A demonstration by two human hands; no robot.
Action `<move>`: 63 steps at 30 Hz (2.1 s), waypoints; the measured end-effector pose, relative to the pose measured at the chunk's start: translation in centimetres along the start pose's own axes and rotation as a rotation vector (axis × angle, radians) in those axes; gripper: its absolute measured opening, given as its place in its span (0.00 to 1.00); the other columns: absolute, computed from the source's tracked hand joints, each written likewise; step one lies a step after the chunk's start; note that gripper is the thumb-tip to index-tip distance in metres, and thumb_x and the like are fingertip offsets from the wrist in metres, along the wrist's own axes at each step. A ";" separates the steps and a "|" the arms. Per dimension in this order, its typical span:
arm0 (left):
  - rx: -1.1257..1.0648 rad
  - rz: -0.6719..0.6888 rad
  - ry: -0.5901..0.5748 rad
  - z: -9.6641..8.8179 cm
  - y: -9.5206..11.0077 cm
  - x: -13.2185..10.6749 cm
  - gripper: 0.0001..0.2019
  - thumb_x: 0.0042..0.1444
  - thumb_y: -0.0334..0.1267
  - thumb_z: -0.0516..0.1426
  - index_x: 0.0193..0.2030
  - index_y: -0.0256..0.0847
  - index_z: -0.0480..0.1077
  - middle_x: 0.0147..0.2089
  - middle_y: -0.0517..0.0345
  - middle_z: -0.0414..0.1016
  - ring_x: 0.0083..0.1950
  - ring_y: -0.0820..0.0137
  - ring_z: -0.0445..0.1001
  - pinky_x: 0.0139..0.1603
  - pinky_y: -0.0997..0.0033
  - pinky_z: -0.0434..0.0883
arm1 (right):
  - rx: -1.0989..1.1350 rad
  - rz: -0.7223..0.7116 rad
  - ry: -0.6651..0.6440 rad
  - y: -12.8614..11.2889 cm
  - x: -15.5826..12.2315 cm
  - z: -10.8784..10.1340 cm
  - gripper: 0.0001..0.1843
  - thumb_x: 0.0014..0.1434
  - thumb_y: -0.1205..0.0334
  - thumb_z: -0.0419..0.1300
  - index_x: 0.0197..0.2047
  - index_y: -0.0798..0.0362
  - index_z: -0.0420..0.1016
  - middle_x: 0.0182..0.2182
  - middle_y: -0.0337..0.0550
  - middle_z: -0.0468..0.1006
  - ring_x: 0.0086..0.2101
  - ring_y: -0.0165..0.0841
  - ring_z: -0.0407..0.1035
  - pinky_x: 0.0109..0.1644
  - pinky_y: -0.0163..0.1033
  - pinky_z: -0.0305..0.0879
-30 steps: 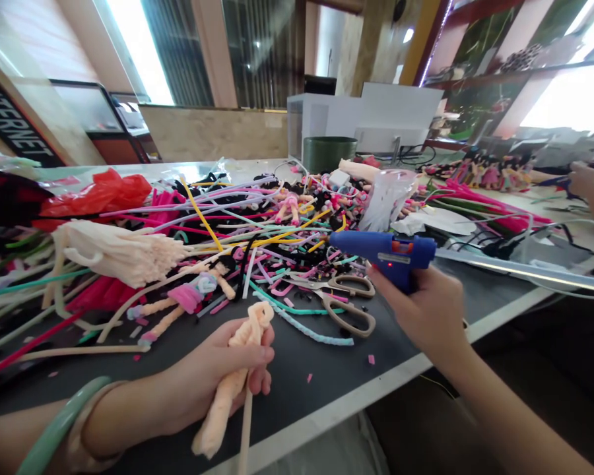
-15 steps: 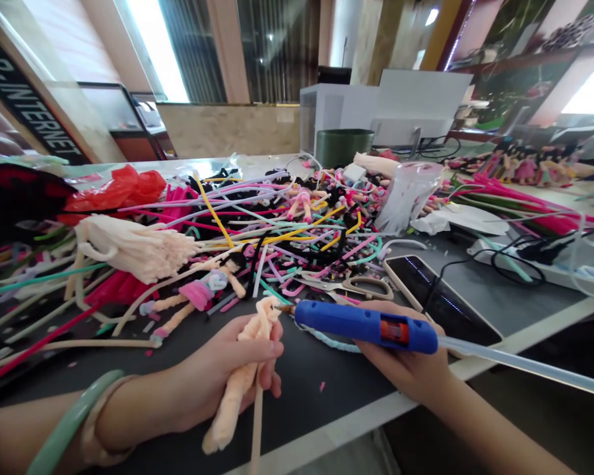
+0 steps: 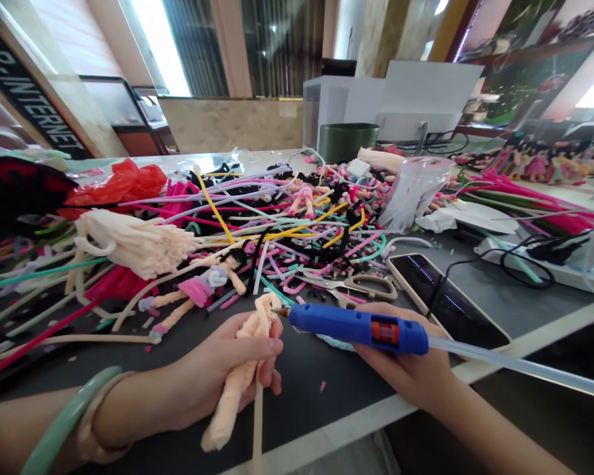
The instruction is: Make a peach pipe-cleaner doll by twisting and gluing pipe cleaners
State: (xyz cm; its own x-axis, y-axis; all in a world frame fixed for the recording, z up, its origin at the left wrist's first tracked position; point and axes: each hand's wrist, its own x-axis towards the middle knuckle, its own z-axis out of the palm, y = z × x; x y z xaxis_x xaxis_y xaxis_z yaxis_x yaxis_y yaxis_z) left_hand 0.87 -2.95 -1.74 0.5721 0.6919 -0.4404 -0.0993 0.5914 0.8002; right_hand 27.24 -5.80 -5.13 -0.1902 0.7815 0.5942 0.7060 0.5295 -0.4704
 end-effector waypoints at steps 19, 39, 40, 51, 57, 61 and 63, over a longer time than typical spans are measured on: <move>-0.011 0.003 -0.051 0.1 0.4 0.0 0.07 0.52 0.34 0.60 0.33 0.39 0.63 0.18 0.64 0.70 0.20 0.75 0.72 0.20 0.82 0.66 | 0.109 0.078 0.061 -1.1 0.7 0.2 0.09 0.53 0.63 0.65 0.40 0.44 0.75 0.30 0.34 0.81 0.27 0.34 0.76 0.33 0.36 0.73; -0.002 0.035 -0.059 0.3 0.3 -0.1 0.07 0.55 0.35 0.59 0.34 0.38 0.63 0.18 0.66 0.70 0.14 0.80 0.64 0.29 0.73 0.70 | 0.085 0.023 0.079 -1.2 0.9 0.4 0.10 0.52 0.67 0.65 0.37 0.42 0.75 0.30 0.31 0.81 0.29 0.34 0.77 0.32 0.36 0.74; -0.003 0.036 -0.062 0.2 0.3 0.0 0.07 0.55 0.35 0.59 0.34 0.38 0.63 0.18 0.67 0.70 0.14 0.81 0.63 0.30 0.71 0.71 | 0.085 0.019 0.068 -1.2 0.9 0.3 0.10 0.52 0.67 0.65 0.37 0.42 0.75 0.30 0.30 0.81 0.29 0.34 0.77 0.33 0.36 0.75; -0.023 0.032 -0.057 0.0 0.2 0.1 0.08 0.54 0.35 0.59 0.35 0.38 0.62 0.18 0.66 0.71 0.16 0.79 0.67 0.28 0.73 0.72 | 0.061 0.045 0.086 -1.0 0.9 0.3 0.07 0.53 0.63 0.66 0.36 0.43 0.76 0.30 0.33 0.82 0.29 0.37 0.78 0.35 0.40 0.77; -0.041 0.034 -0.099 -0.2 0.3 0.2 0.06 0.55 0.34 0.59 0.34 0.38 0.64 0.18 0.65 0.71 0.16 0.77 0.68 0.23 0.76 0.69 | 0.054 0.052 0.105 -1.0 0.8 0.3 0.09 0.52 0.63 0.66 0.37 0.43 0.75 0.30 0.32 0.82 0.28 0.36 0.77 0.34 0.39 0.76; -0.038 0.041 -0.102 -0.2 0.3 0.2 0.06 0.56 0.34 0.59 0.35 0.38 0.63 0.18 0.65 0.71 0.14 0.79 0.65 0.26 0.74 0.71 | 0.044 0.092 0.123 -1.3 0.8 0.4 0.07 0.52 0.61 0.67 0.36 0.44 0.76 0.29 0.34 0.82 0.29 0.39 0.78 0.34 0.41 0.76; -0.038 0.037 -0.094 -0.2 0.3 0.2 0.07 0.55 0.34 0.59 0.35 0.38 0.63 0.18 0.66 0.71 0.14 0.80 0.64 0.29 0.71 0.73 | 0.041 0.144 0.128 -1.5 0.9 0.5 0.03 0.52 0.59 0.67 0.32 0.45 0.77 0.28 0.36 0.82 0.30 0.42 0.79 0.35 0.43 0.77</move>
State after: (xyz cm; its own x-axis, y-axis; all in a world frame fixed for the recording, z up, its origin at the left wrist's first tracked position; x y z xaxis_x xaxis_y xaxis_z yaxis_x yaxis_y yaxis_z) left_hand 0.79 -2.57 -1.66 0.6415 0.6725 -0.3691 -0.1517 0.5828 0.7983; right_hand 25.67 -5.73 -4.17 0.0006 0.8034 0.5955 0.6908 0.4302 -0.5812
